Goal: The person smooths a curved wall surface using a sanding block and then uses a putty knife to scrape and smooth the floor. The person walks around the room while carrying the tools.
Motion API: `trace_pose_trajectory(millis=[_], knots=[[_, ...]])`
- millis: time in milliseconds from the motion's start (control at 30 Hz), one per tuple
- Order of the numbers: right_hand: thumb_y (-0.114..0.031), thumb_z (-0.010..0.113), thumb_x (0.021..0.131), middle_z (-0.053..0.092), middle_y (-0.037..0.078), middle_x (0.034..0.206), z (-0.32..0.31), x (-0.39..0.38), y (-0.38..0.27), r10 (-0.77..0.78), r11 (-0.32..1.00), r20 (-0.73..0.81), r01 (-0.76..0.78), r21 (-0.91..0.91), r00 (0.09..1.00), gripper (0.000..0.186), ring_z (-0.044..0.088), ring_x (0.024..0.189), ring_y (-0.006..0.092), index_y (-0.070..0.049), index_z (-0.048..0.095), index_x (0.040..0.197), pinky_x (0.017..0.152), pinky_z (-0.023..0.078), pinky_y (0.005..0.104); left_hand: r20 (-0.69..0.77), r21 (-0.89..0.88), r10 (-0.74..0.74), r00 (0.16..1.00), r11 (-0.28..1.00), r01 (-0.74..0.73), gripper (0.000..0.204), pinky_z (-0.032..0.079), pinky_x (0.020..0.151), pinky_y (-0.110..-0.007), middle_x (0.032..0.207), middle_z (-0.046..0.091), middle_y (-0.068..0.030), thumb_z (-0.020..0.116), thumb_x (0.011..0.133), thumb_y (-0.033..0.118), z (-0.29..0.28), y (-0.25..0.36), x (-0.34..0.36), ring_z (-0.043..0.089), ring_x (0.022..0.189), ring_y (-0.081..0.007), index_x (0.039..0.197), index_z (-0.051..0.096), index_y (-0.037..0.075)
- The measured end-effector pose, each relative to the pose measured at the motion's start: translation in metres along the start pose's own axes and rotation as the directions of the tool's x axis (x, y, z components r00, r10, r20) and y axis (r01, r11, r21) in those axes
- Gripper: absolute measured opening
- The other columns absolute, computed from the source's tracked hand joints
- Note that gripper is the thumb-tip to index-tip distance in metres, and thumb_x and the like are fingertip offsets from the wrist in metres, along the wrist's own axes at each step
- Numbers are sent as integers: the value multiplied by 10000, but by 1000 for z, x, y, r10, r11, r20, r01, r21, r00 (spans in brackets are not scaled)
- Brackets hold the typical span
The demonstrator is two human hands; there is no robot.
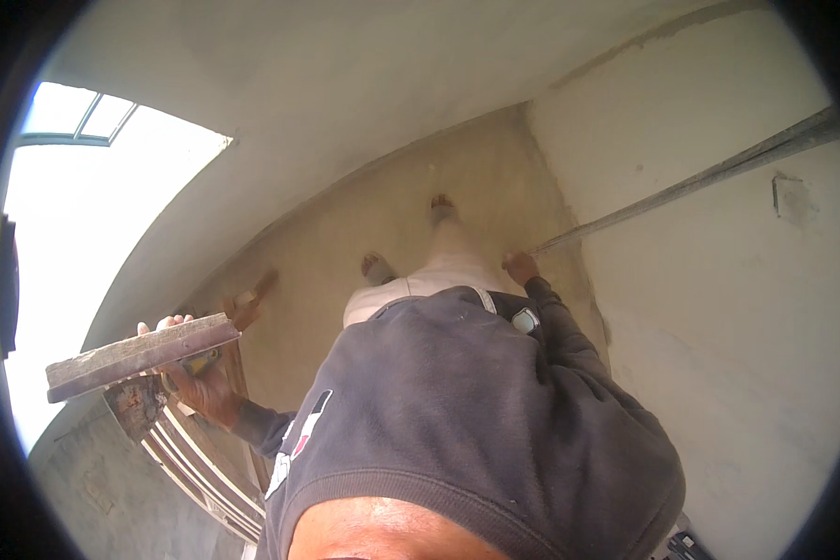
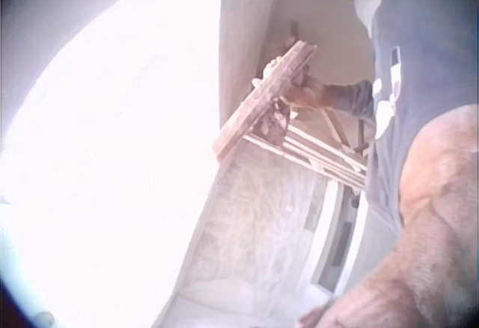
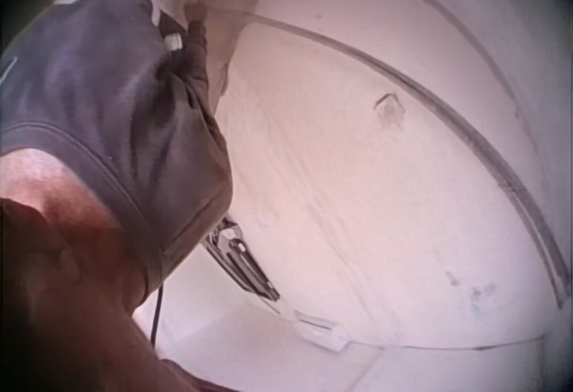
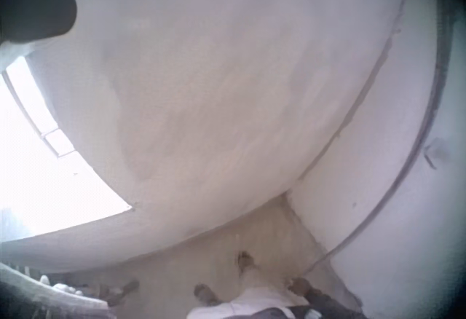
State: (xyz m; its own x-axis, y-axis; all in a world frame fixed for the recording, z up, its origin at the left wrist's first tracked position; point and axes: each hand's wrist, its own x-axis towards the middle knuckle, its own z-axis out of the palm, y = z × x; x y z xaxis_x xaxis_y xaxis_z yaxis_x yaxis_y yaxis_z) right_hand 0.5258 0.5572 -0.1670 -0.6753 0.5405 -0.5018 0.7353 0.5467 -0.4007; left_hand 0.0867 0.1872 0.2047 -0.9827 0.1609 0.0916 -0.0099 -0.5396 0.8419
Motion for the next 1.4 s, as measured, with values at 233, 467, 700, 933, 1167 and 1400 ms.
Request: trace_pose_trajectory(millis=[233, 467, 700, 933, 1167, 1400], knots=[[-424, 502, 968, 665, 203, 1147, -45, 23, -72, 455, 236, 82, -210, 949, 886, 546, 678, 989, 297, 27, 535, 1274, 782, 572, 425, 83, 103, 16, 996, 994, -25, 807, 463, 1048, -485, 1209, 550, -174, 715, 881, 331, -6, 3, 5, 551, 1155, -301, 1497, 290, 29], [-614, 491, 939, 398, 304, 1463, -141, 40, -137, -58, -294, -41, 22, 956, 997, 842, 441, 1324, 450, 18, 314, 1467, 1102, 384, 542, 10, 193, -52, 999, 980, 50, 825, 465, 1022, -474, 1191, 547, -195, 713, 888, 389, 1, 11, 1, 553, 1137, -314, 1492, 292, 17], [-680, 542, 876, 241, 312, 1551, -205, 50, -255, -398, -442, -187, -9, 897, 898, 1017, 268, 1434, 461, 21, 195, 1527, 1178, 271, 550, 28, 253, -27, 999, 967, 19, 879, 463, 1009, -479, 1171, 564, -205, 699, 882, 467, 1, 9, -1, 568, 1117, -323, 1495, 272, 4], [-729, 604, 799, 228, 306, 1559, -228, 46, -302, -457, -428, -197, -20, 903, 868, 1094, 236, 1446, 462, -9, 221, 1529, 1178, 248, 574, 37, 237, -30, 999, 971, 20, 850, 468, 1012, -485, 1180, 564, -194, 716, 875, 432, -1, 8, -5, 571, 1105, -330, 1478, 303, -1], [-736, 596, 802, 257, 305, 1548, -238, 42, -329, -518, -424, -202, -45, 905, 831, 1042, 257, 1429, 485, -72, 257, 1530, 1155, 270, 594, 41, 202, -91, 995, 976, 81, 798, 471, 1010, -472, 1186, 558, -189, 699, 907, 381, -4, 10, -9, 564, 1119, -316, 1481, 301, -4], [-710, 558, 848, 315, 299, 1521, -249, 27, -377, -498, -409, -190, -36, 912, 846, 963, 326, 1402, 468, -70, 287, 1515, 1151, 302, 553, 31, 134, -174, 984, 976, 169, 757, 470, 1010, -465, 1191, 561, -172, 695, 929, 307, -7, 14, -12, 577, 1121, -300, 1490, 304, -17]])
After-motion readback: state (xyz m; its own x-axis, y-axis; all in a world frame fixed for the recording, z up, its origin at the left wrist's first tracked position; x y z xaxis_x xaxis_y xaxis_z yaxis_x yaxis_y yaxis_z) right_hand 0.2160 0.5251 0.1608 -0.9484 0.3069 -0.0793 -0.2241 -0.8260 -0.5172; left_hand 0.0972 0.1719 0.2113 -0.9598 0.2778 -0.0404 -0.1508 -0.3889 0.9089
